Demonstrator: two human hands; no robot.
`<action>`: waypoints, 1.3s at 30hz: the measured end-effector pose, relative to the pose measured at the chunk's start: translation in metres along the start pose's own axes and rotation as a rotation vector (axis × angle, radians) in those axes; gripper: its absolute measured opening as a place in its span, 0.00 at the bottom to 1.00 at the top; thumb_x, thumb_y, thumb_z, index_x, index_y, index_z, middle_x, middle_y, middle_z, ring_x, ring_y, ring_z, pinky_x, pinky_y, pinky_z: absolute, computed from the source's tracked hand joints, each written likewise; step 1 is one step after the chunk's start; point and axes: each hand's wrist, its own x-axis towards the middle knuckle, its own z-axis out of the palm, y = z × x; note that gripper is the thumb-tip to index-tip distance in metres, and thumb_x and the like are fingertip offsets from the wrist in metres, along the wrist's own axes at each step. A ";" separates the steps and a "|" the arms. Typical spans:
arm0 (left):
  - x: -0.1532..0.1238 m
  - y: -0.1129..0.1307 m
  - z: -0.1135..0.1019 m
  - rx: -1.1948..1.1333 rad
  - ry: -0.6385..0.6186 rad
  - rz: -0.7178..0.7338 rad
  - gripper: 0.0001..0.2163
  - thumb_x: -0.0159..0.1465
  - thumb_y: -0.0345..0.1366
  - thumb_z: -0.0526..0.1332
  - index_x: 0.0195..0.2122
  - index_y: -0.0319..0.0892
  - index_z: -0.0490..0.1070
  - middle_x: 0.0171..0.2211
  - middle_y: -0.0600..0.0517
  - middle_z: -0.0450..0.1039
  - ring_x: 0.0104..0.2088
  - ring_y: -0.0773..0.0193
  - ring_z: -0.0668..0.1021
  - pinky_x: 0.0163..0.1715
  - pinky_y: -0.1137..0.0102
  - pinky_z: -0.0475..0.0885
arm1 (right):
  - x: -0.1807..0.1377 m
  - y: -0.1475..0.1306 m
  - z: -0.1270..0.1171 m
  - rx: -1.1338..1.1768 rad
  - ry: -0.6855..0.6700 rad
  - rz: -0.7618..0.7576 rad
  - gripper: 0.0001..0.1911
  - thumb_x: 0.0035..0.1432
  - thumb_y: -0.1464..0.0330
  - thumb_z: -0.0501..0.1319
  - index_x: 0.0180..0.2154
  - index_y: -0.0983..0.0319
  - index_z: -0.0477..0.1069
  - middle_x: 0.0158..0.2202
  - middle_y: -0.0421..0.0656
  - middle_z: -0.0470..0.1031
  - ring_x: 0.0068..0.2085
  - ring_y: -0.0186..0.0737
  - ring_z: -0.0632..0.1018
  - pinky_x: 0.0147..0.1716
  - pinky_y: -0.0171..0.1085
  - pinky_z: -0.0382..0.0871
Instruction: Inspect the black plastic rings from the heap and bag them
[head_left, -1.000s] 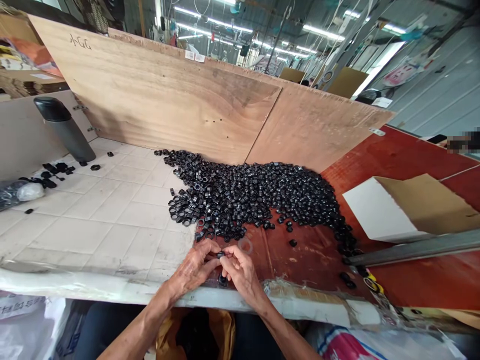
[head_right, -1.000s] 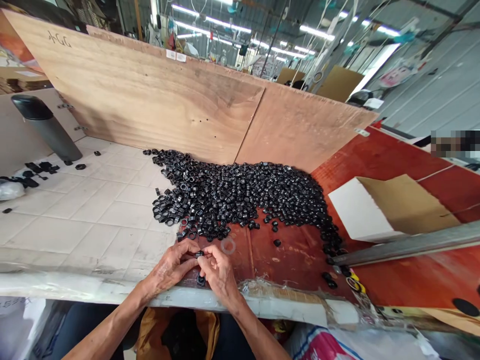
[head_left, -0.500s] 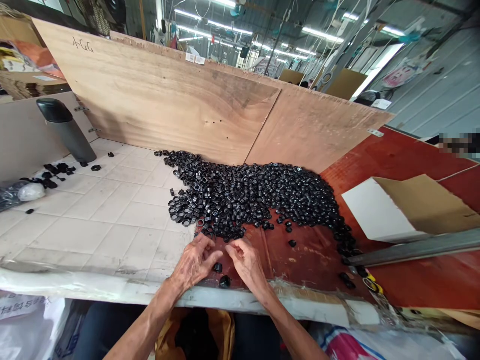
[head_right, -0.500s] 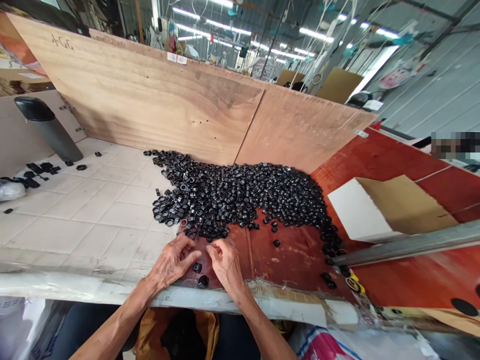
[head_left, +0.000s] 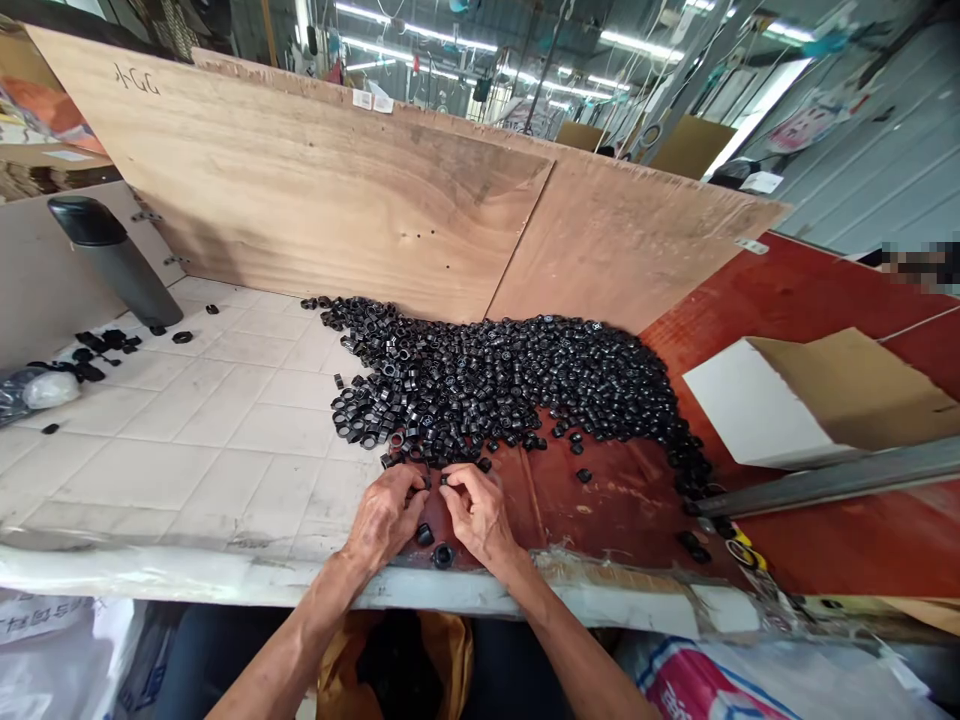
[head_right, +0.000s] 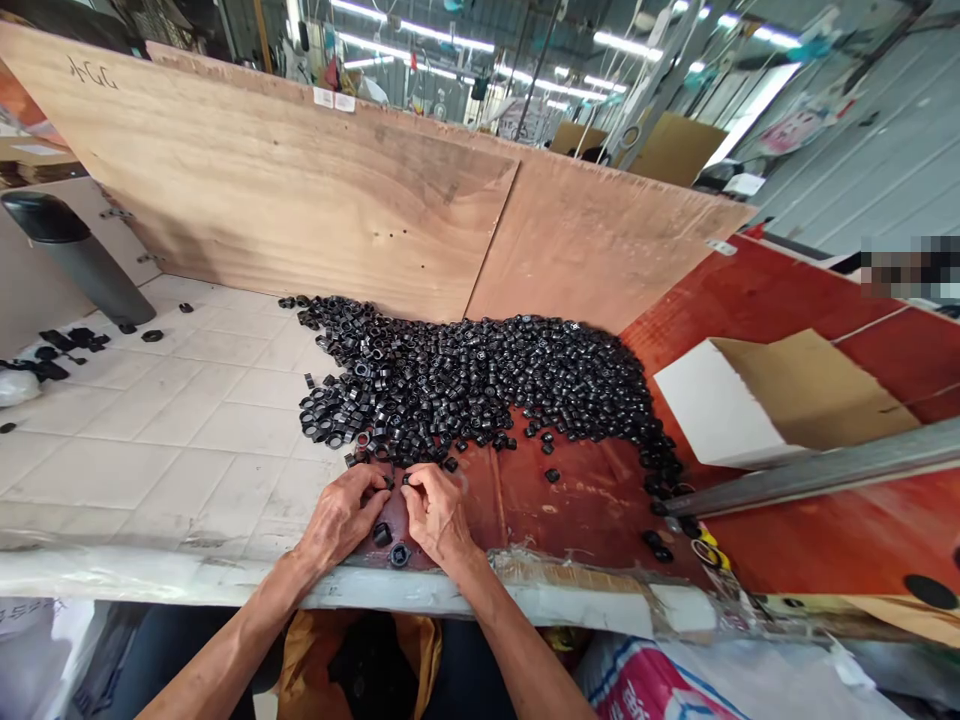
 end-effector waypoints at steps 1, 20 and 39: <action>0.000 0.001 -0.001 -0.041 0.002 -0.053 0.05 0.66 0.32 0.63 0.42 0.46 0.75 0.40 0.50 0.81 0.36 0.59 0.81 0.40 0.65 0.78 | 0.001 0.000 -0.001 0.053 0.017 0.058 0.03 0.67 0.68 0.62 0.42 0.59 0.73 0.41 0.46 0.81 0.37 0.42 0.81 0.36 0.37 0.76; 0.006 0.015 -0.013 -0.763 -0.180 -0.431 0.18 0.62 0.43 0.71 0.49 0.40 0.75 0.34 0.52 0.81 0.36 0.60 0.83 0.40 0.68 0.77 | 0.010 -0.006 -0.004 0.354 -0.060 0.039 0.14 0.64 0.71 0.64 0.49 0.56 0.83 0.46 0.45 0.81 0.45 0.41 0.82 0.42 0.36 0.78; 0.000 0.004 -0.006 -0.569 -0.164 -0.209 0.11 0.69 0.38 0.64 0.51 0.42 0.76 0.48 0.48 0.81 0.46 0.59 0.83 0.51 0.65 0.78 | 0.003 -0.004 0.001 0.133 -0.043 -0.131 0.10 0.69 0.69 0.60 0.50 0.59 0.74 0.40 0.46 0.82 0.37 0.42 0.83 0.40 0.37 0.79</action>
